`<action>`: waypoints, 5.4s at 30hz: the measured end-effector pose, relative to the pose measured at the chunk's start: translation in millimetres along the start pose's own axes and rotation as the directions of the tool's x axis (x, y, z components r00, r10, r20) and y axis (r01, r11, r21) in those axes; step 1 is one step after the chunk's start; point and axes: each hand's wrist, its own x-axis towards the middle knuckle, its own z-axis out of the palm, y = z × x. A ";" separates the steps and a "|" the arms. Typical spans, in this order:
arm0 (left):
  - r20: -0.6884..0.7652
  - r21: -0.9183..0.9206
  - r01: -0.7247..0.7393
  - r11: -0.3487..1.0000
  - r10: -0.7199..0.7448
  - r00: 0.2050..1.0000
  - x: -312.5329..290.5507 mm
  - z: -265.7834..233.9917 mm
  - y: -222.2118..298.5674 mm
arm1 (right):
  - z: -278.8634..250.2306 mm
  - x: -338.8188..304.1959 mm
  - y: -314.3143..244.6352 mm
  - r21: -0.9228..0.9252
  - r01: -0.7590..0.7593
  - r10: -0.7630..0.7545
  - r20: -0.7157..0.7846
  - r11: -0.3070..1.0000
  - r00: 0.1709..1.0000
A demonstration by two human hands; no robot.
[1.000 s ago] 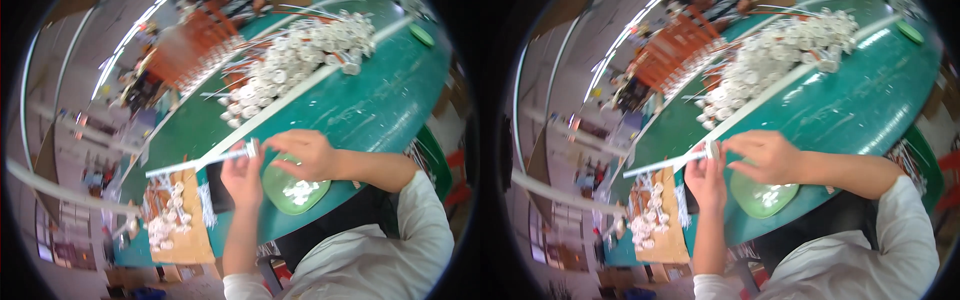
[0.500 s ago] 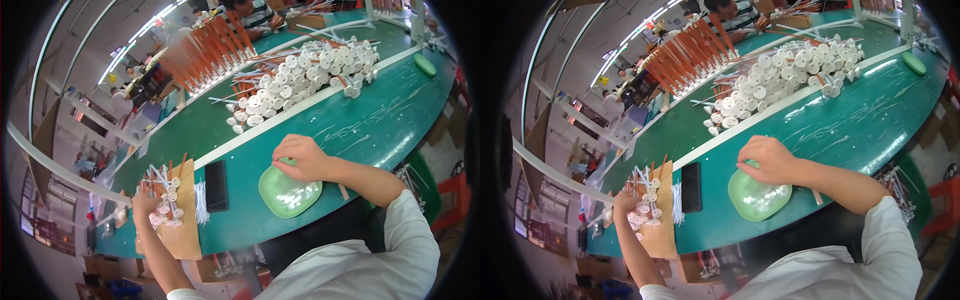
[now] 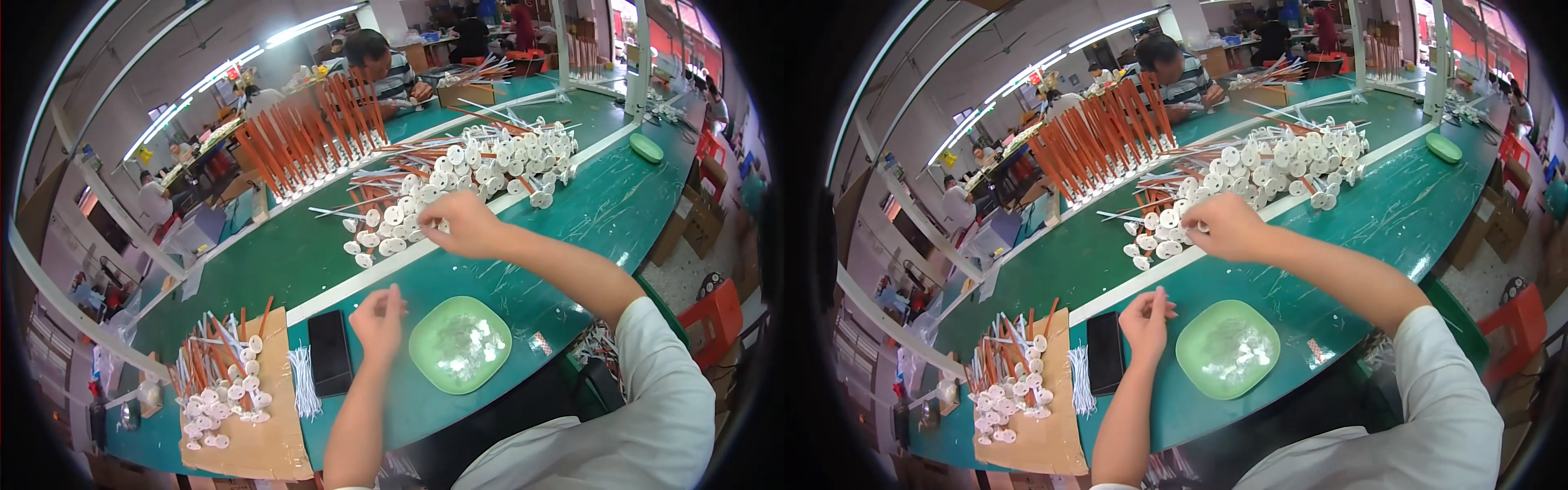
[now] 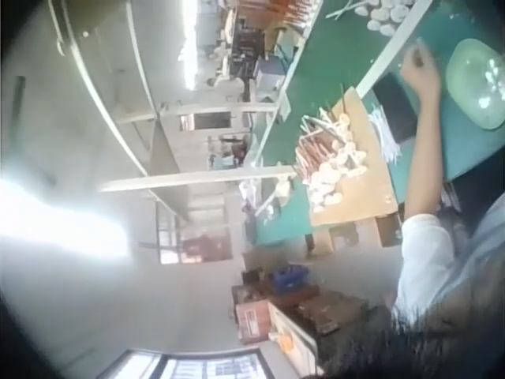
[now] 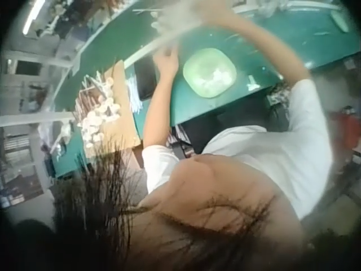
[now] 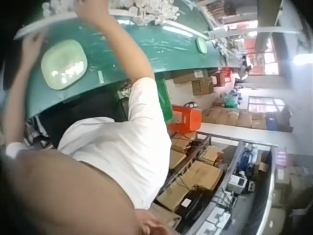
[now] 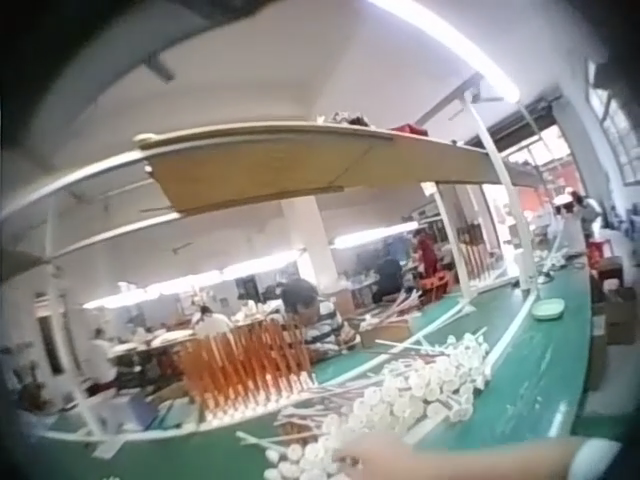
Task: Assembling small plastic components onto a long white strip at a factory workstation.
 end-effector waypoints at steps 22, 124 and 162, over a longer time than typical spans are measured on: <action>0.022 -0.071 0.075 0.995 -0.073 0.997 1.0 -0.2 -15.2 | -58.0 44.2 73.2 -0.524 -0.178 0.261 0.087 0.833 0.961; 0.400 -0.512 0.324 0.796 -0.113 0.910 -19.0 -9.3 11.5 | 11.4 -84.4 -63.6 0.475 -0.327 -0.044 0.617 0.817 0.786; 0.354 -0.625 0.336 0.704 -0.128 0.926 -22.2 -6.2 24.8 | -4.5 -76.8 -60.7 0.561 -0.165 -0.101 0.413 0.811 0.905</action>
